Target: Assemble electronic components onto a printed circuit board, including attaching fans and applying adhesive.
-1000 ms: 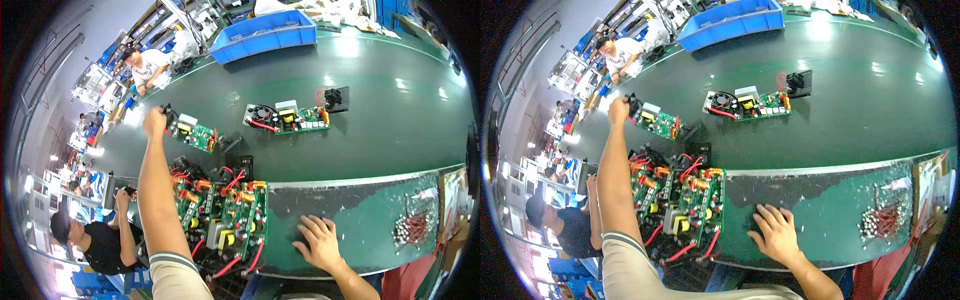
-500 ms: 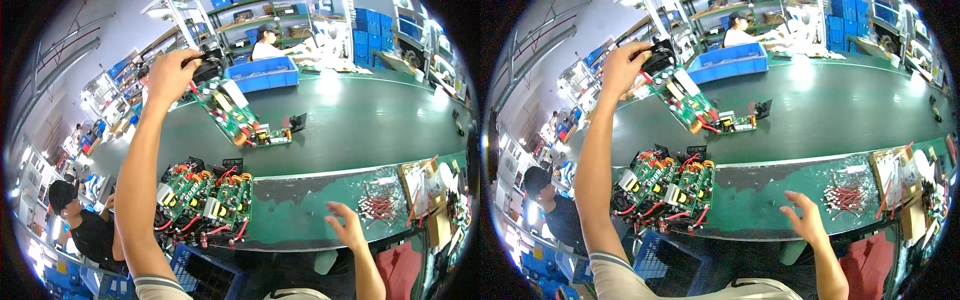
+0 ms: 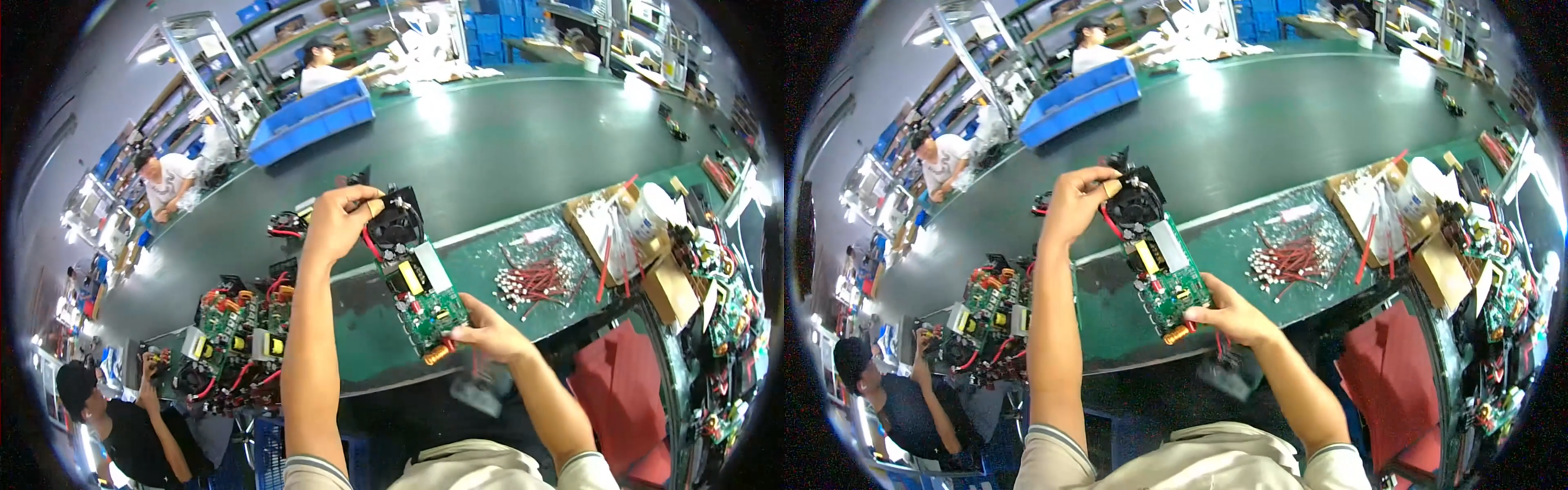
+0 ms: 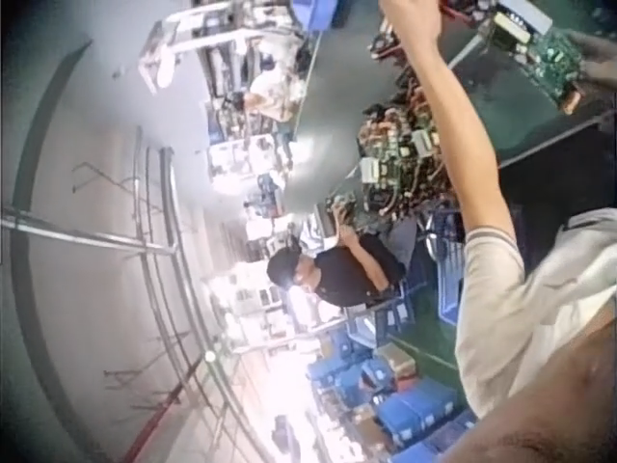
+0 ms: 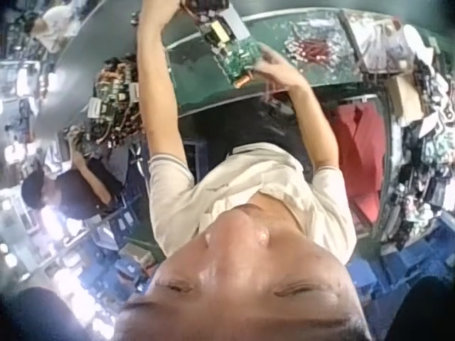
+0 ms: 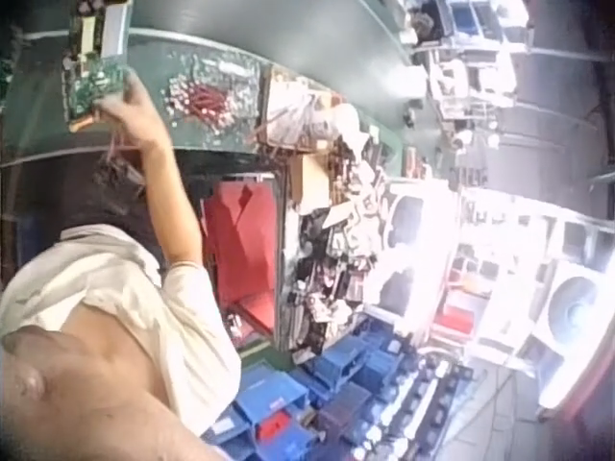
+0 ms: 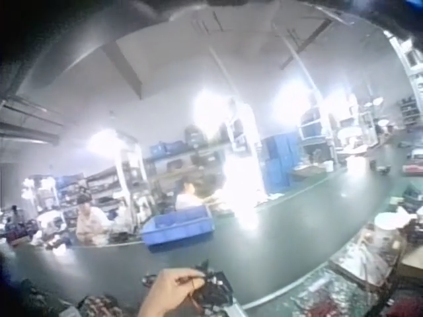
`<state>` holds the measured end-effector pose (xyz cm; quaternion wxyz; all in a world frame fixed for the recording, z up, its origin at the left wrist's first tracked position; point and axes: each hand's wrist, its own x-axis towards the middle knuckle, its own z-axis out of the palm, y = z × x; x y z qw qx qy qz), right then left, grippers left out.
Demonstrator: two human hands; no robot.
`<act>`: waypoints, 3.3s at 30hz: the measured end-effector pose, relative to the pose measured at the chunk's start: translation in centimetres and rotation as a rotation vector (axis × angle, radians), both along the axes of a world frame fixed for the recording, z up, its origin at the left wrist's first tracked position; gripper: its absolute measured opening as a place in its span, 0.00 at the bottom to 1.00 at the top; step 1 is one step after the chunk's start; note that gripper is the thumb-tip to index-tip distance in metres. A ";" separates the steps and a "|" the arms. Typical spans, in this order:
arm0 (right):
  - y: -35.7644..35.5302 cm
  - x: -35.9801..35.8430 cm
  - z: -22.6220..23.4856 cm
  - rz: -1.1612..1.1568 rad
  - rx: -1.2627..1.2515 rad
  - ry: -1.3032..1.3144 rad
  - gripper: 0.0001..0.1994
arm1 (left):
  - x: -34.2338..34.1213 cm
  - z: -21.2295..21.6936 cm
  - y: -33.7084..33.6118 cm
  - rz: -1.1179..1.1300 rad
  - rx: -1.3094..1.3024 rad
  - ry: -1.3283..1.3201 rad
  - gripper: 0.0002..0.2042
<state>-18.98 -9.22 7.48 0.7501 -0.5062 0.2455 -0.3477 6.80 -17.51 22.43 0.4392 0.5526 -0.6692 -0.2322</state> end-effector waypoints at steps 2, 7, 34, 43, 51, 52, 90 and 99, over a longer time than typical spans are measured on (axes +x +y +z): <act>1.4 1.2 -0.6 -0.114 0.055 0.012 0.37 | 0.4 -4.0 -1.4 0.006 0.063 0.029 0.09; 1.8 2.0 -0.5 -0.256 -0.064 0.399 0.36 | 1.5 -11.5 -2.3 0.063 0.085 0.119 0.09; -15.5 4.4 -1.9 -0.232 -1.022 0.703 0.27 | 2.8 -16.1 1.6 -0.242 0.222 0.455 0.38; -16.9 2.4 -0.1 0.020 -1.071 0.741 0.23 | -2.6 -16.0 -0.8 0.092 0.425 0.946 0.30; -24.7 4.2 5.1 0.332 -0.626 0.802 0.27 | -2.9 -17.2 0.8 0.116 0.294 0.953 0.25; -25.4 5.4 4.7 0.428 -0.465 0.685 0.27 | -3.3 -17.6 1.2 0.110 0.225 0.950 0.25; -23.1 1.3 -2.4 0.479 -0.183 0.691 0.08 | -3.6 -16.0 -2.4 0.283 0.355 0.699 0.14; -23.2 1.1 -3.2 0.453 -0.241 0.671 0.09 | -4.1 -15.8 -3.1 0.295 0.373 0.694 0.16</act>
